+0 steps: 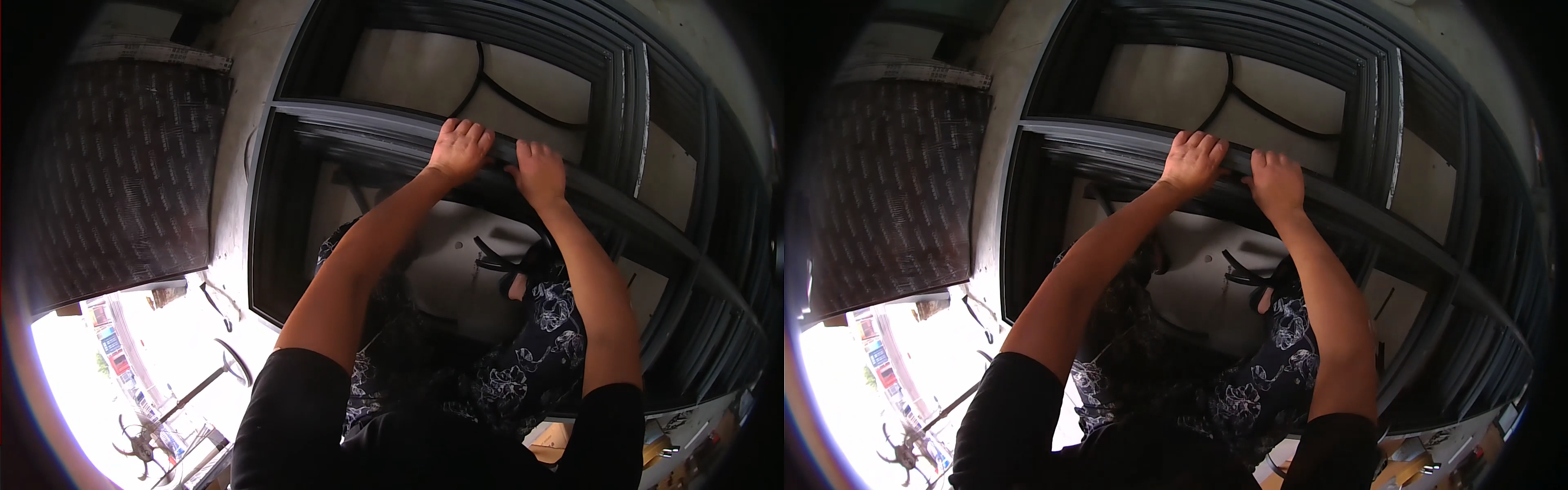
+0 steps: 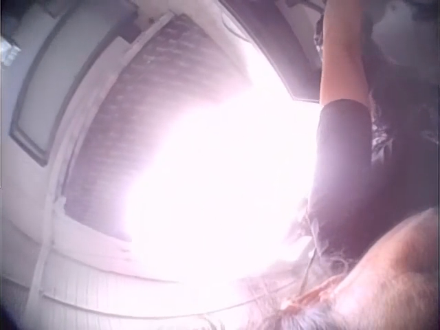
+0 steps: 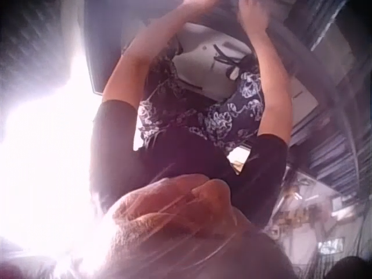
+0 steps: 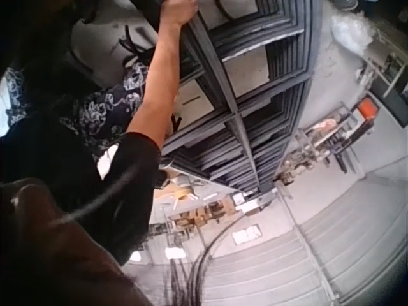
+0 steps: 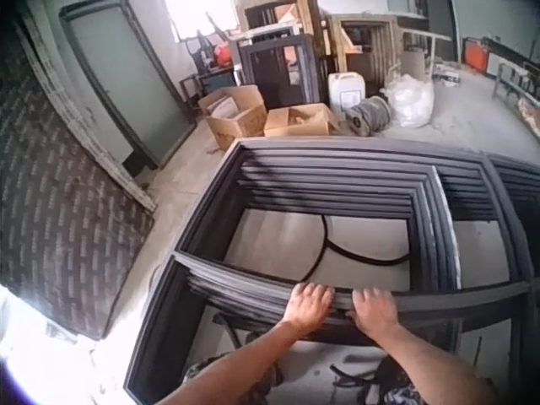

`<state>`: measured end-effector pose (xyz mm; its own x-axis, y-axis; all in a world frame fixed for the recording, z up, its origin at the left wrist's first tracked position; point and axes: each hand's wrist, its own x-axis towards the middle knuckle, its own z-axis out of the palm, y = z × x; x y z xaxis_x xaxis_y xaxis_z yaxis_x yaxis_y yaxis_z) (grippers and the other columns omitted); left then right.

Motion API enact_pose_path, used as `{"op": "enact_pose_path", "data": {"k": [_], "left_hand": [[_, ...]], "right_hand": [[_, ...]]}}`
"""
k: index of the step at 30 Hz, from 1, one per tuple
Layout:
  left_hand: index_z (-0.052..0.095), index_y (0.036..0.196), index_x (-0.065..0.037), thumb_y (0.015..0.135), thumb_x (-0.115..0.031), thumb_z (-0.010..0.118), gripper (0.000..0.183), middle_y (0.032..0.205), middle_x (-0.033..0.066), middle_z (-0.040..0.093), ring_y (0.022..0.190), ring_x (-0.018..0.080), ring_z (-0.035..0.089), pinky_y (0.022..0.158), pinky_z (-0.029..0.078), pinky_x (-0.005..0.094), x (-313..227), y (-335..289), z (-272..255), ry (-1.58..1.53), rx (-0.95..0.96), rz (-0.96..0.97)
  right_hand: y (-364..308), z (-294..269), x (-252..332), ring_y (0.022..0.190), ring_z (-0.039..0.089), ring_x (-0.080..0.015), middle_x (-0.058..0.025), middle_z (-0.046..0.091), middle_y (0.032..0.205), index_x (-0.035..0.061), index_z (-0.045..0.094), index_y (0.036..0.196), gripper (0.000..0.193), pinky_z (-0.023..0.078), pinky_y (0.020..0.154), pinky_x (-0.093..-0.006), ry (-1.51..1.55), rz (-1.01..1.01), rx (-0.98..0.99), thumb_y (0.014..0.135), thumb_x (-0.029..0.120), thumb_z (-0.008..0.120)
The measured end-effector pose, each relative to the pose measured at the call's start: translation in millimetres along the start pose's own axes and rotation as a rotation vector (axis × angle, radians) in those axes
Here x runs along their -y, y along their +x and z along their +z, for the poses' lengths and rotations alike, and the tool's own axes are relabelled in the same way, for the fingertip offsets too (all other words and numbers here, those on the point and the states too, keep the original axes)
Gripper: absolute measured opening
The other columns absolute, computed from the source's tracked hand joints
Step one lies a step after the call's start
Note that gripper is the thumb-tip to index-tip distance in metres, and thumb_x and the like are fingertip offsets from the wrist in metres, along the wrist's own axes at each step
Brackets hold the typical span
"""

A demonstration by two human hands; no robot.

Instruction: The person installs a black rubber seal into the tracks of a metal frame by hand and trims the excess seal using shears.

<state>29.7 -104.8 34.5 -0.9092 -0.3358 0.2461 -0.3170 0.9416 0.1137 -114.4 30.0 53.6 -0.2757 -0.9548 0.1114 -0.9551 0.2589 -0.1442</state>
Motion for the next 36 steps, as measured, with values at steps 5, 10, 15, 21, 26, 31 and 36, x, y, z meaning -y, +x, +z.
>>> {"op": "enact_pose_path", "data": {"k": [5, 10, 15, 21, 26, 31, 36], "left_hand": [[0.054, 0.121, -0.009, 0.071, -0.033, 0.073, 0.058, 0.111, 0.0047, 0.057, 0.108, 0.0222, 0.054, 0.097, 0.037, 0.0424, 4, -3, -4, -0.038, -0.009, 0.059], [0.049, 0.131, -0.008, 0.073, -0.025, 0.067, 0.063, 0.124, 0.0052, 0.055, 0.115, 0.0210, 0.051, 0.099, 0.036, 0.0443, 8, -8, -4, 0.053, -0.087, 0.146], [0.051, 0.129, -0.005, 0.080, -0.019, 0.058, 0.052, 0.122, 0.0066, 0.057, 0.110, 0.0209, 0.054, 0.097, 0.038, 0.0450, -1, -6, 4, 0.096, -0.218, 0.200], [0.054, 0.124, -0.004, 0.080, -0.020, 0.058, 0.047, 0.116, 0.0068, 0.059, 0.103, 0.0213, 0.058, 0.093, 0.042, 0.0437, 0, -7, 8, 0.092, -0.258, 0.253], [0.055, 0.123, -0.005, 0.081, -0.021, 0.058, 0.046, 0.114, 0.0068, 0.059, 0.101, 0.0215, 0.057, 0.092, 0.043, 0.0435, -4, -1, 5, 0.122, -0.222, 0.230], [0.058, 0.117, -0.005, 0.081, -0.024, 0.055, 0.040, 0.105, 0.0052, 0.061, 0.092, 0.0206, 0.058, 0.089, 0.043, 0.0422, -12, 5, 11, 0.106, -0.324, 0.215], [0.057, 0.116, -0.006, 0.078, -0.023, 0.058, 0.042, 0.102, 0.0047, 0.061, 0.091, 0.0208, 0.058, 0.088, 0.043, 0.0405, -16, 9, 13, 0.087, -0.288, 0.214]], "right_hand": [[-5, -1, -3, 0.094, 0.060, -0.0229, -0.0046, 0.061, 0.099, 0.0083, 0.051, 0.124, 0.058, 0.047, 0.078, -0.0376, -0.046, -0.065, 0.034, 0.075, 0.026, 0.076], [-8, 8, 3, 0.093, 0.058, -0.0201, -0.0033, 0.059, 0.103, 0.0091, 0.044, 0.137, 0.058, 0.045, 0.080, -0.0358, -0.223, -0.188, -0.185, 0.082, 0.017, 0.061], [-11, 19, -5, 0.084, 0.057, -0.0183, -0.0019, 0.059, 0.100, 0.0093, 0.047, 0.134, 0.051, 0.046, 0.073, -0.0353, -0.293, -0.207, -0.306, 0.084, 0.014, 0.055], [-11, 23, -12, 0.076, 0.056, -0.0175, -0.0013, 0.057, 0.089, 0.0094, 0.052, 0.125, 0.042, 0.046, 0.066, -0.0344, -0.337, -0.257, -0.328, 0.083, 0.014, 0.055], [-8, 17, -8, 0.077, 0.057, -0.0168, -0.0003, 0.057, 0.088, 0.0101, 0.053, 0.123, 0.040, 0.046, 0.065, -0.0332, -0.348, -0.219, -0.286, 0.083, 0.015, 0.056], [-7, 20, -9, 0.077, 0.057, -0.0160, 0.0002, 0.058, 0.088, 0.0112, 0.055, 0.120, 0.038, 0.046, 0.066, -0.0324, -0.318, -0.207, -0.329, 0.083, 0.017, 0.056], [-5, 25, -15, 0.078, 0.059, -0.0163, 0.0005, 0.059, 0.088, 0.0113, 0.057, 0.117, 0.035, 0.048, 0.065, -0.0334, -0.284, -0.196, -0.309, 0.083, 0.018, 0.056]]}}
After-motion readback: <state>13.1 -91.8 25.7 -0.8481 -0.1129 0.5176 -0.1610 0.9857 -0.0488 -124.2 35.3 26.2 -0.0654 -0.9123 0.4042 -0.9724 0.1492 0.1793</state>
